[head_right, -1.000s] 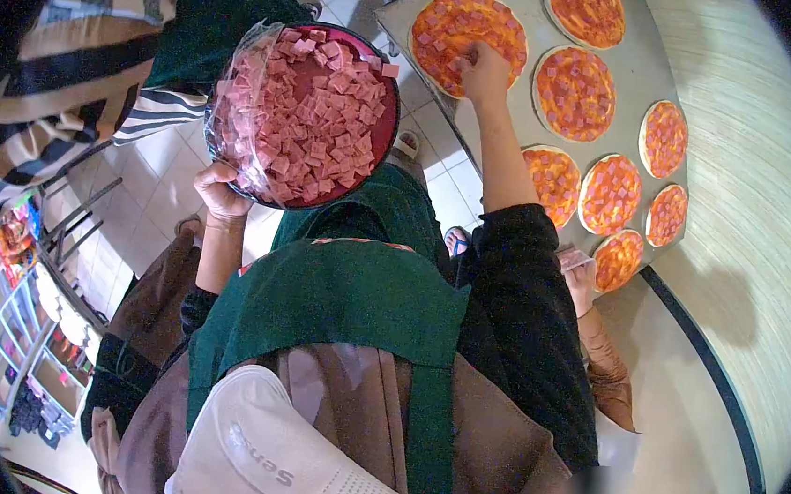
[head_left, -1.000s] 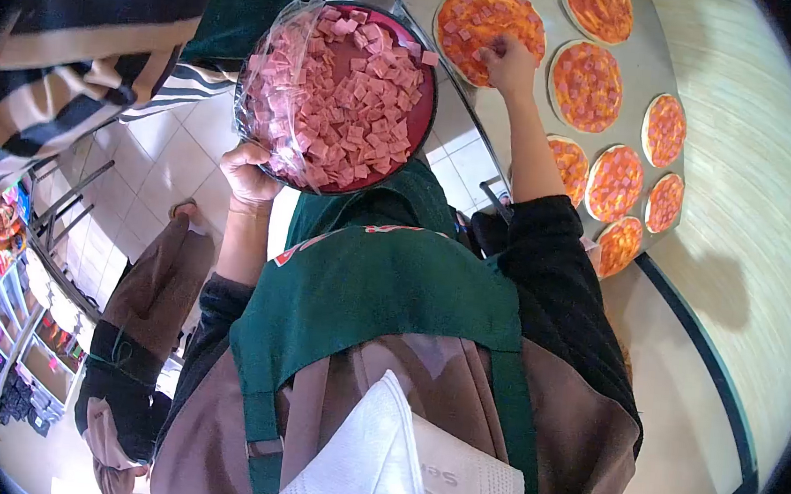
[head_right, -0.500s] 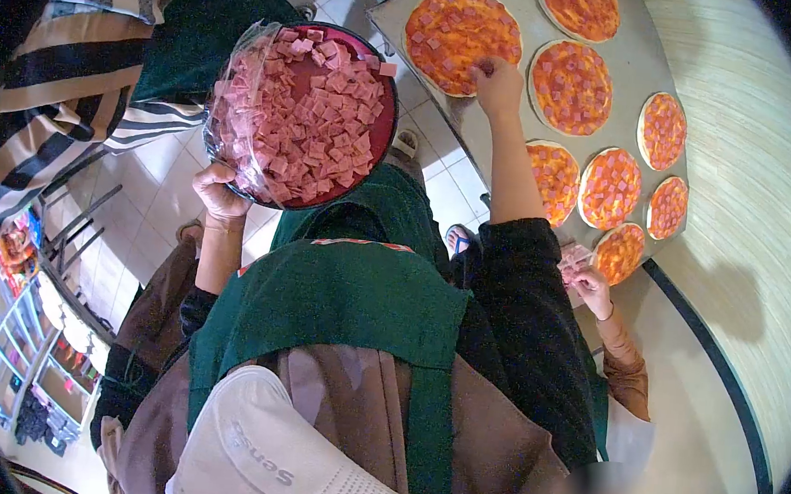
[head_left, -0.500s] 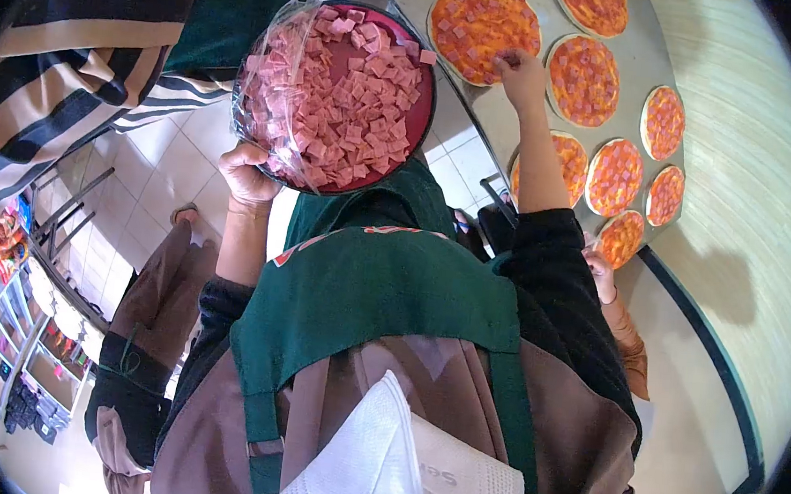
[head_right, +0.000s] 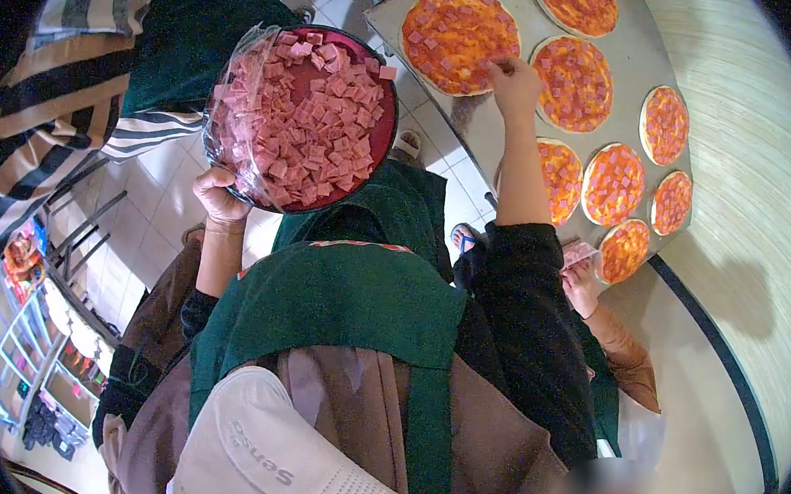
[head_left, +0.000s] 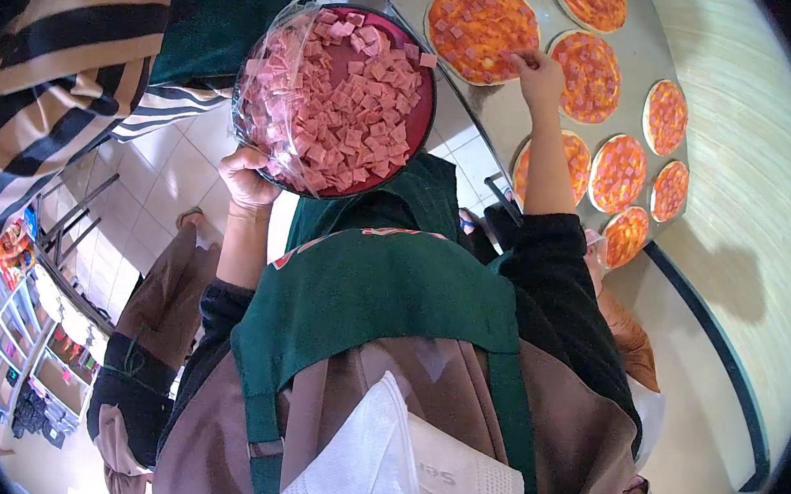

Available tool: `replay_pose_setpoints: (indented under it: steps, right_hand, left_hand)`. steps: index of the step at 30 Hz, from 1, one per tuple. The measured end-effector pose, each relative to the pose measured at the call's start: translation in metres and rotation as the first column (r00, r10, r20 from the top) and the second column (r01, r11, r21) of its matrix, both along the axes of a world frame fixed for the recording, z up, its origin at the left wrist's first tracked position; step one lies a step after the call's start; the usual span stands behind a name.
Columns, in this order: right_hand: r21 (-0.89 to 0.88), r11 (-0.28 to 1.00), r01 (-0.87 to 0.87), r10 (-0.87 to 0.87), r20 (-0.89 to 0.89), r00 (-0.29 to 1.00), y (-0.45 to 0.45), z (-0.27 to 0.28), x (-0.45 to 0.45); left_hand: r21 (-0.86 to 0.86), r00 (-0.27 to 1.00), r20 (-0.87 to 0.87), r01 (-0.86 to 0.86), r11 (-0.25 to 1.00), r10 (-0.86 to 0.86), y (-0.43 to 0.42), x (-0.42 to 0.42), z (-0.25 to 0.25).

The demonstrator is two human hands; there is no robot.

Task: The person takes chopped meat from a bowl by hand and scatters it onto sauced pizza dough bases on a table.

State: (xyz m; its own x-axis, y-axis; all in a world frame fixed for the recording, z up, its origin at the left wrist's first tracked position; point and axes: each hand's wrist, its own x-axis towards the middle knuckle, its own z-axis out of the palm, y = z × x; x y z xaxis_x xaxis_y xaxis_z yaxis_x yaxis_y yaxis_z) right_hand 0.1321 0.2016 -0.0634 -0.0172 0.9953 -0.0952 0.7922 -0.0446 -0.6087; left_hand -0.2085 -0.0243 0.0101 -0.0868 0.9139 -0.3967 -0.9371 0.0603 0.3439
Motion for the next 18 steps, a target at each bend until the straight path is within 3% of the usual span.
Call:
replay_pose_setpoints:
  steps: [3, 7, 10, 12, 13, 15, 16, 18]
  right_hand:
    - [-0.038, 0.999, 0.017, -0.017, -0.02, 1.0, 0.008, -0.006, 0.009]
    - [-0.16, 0.986, -0.04, 0.017, -0.146, 0.989, 0.011, -0.017, 0.006]
    - [-0.175, 0.976, -0.133, 0.133, -0.01, 0.991, 0.006, -0.019, -0.006]
    - [0.008, 0.988, -0.155, 0.153, 0.119, 0.981, 0.002, -0.018, -0.012]
    - [0.007, 0.988, -0.155, 0.153, 0.118, 0.981, 0.002, -0.012, -0.011]
    - [-0.106, 0.994, 0.019, -0.027, -0.073, 0.997, 0.002, 0.002, -0.006]
    - [-0.107, 0.994, 0.019, -0.027, -0.073, 0.997, 0.005, -0.001, -0.002]
    - [0.021, 0.992, 0.128, -0.12, -0.231, 0.966, 0.013, -0.009, 0.007]
  left_hand:
    - [0.115, 0.997, 0.075, 0.017, 0.993, -0.026, -0.001, -0.003, -0.007]
    - [0.012, 1.0, 0.014, 0.008, 1.0, -0.008, 0.0, -0.002, -0.004]
    - [-0.039, 1.0, -0.02, -0.005, 0.999, 0.005, 0.004, 0.0, 0.001]
    - [-0.023, 1.0, -0.015, 0.012, 1.0, -0.012, 0.005, -0.001, 0.001]
    - [-0.024, 1.0, -0.015, 0.012, 1.0, -0.012, 0.004, -0.002, -0.002]
    - [-0.102, 0.999, -0.044, -0.011, 0.995, 0.007, 0.004, -0.003, -0.007]
    - [-0.103, 0.999, -0.044, -0.011, 0.995, 0.006, 0.005, -0.003, -0.006]
    - [-0.064, 0.999, -0.042, -0.001, 0.998, -0.002, 0.007, -0.002, 0.0]
